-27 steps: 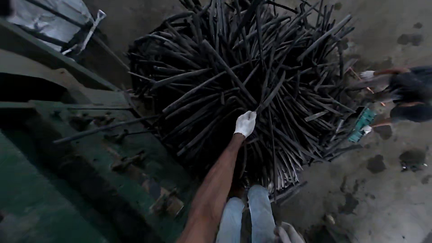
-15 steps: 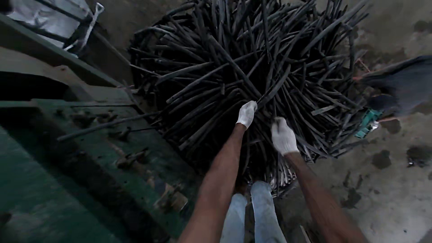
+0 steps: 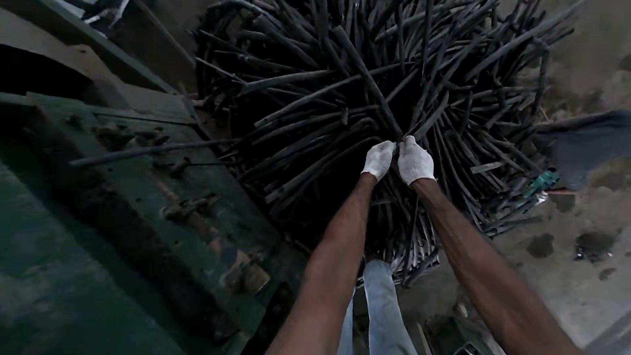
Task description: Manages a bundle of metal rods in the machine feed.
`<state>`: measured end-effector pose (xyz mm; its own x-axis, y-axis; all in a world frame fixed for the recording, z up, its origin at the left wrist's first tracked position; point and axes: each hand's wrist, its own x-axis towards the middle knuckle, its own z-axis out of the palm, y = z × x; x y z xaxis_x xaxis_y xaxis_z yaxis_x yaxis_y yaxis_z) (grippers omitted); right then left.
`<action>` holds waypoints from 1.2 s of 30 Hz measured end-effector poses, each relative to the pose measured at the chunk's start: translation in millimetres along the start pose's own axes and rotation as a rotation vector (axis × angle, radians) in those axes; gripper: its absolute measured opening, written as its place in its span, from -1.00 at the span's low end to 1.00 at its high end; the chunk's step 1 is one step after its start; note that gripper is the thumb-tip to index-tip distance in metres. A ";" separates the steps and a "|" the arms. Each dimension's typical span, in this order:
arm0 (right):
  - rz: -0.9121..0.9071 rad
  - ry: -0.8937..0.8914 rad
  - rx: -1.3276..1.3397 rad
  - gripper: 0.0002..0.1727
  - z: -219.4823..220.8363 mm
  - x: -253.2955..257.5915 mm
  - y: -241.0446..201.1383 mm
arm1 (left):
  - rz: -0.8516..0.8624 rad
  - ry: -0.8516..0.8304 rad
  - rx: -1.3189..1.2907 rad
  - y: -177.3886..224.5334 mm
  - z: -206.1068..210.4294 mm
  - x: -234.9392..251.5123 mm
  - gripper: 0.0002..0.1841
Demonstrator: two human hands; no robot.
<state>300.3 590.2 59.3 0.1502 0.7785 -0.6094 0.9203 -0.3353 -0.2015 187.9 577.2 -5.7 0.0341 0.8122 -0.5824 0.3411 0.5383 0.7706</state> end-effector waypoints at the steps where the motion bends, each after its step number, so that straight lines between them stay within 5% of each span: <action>1: 0.003 0.001 -0.035 -0.54 -1.1 0.6 -3.8 | -0.015 0.007 -0.019 -0.6 1.3 0.8 -0.58; 18: -0.002 -0.089 -0.094 -0.60 -3.6 12.7 -19.4 | -0.026 0.008 -0.205 -18.8 4.3 7.8 -0.64; 25: 0.052 -0.378 -0.196 -0.53 47.1 -67.3 50.9 | -0.064 0.034 -0.299 -13.2 9.7 -0.8 -0.64; 31: 0.036 0.069 0.102 -0.49 25.0 -51.1 31.7 | -0.059 -0.019 -0.259 -18.1 3.7 4.8 -0.60; 36: -0.081 -0.083 -0.106 -0.55 -16.5 -6.9 7.0 | -0.042 -0.018 -0.208 -16.2 2.8 5.7 -0.59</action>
<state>311.6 591.2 74.8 0.0476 0.7527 -0.6566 0.9618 -0.2121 -0.1733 185.2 572.5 -22.2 0.0414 0.7847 -0.6185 0.1409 0.6083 0.7811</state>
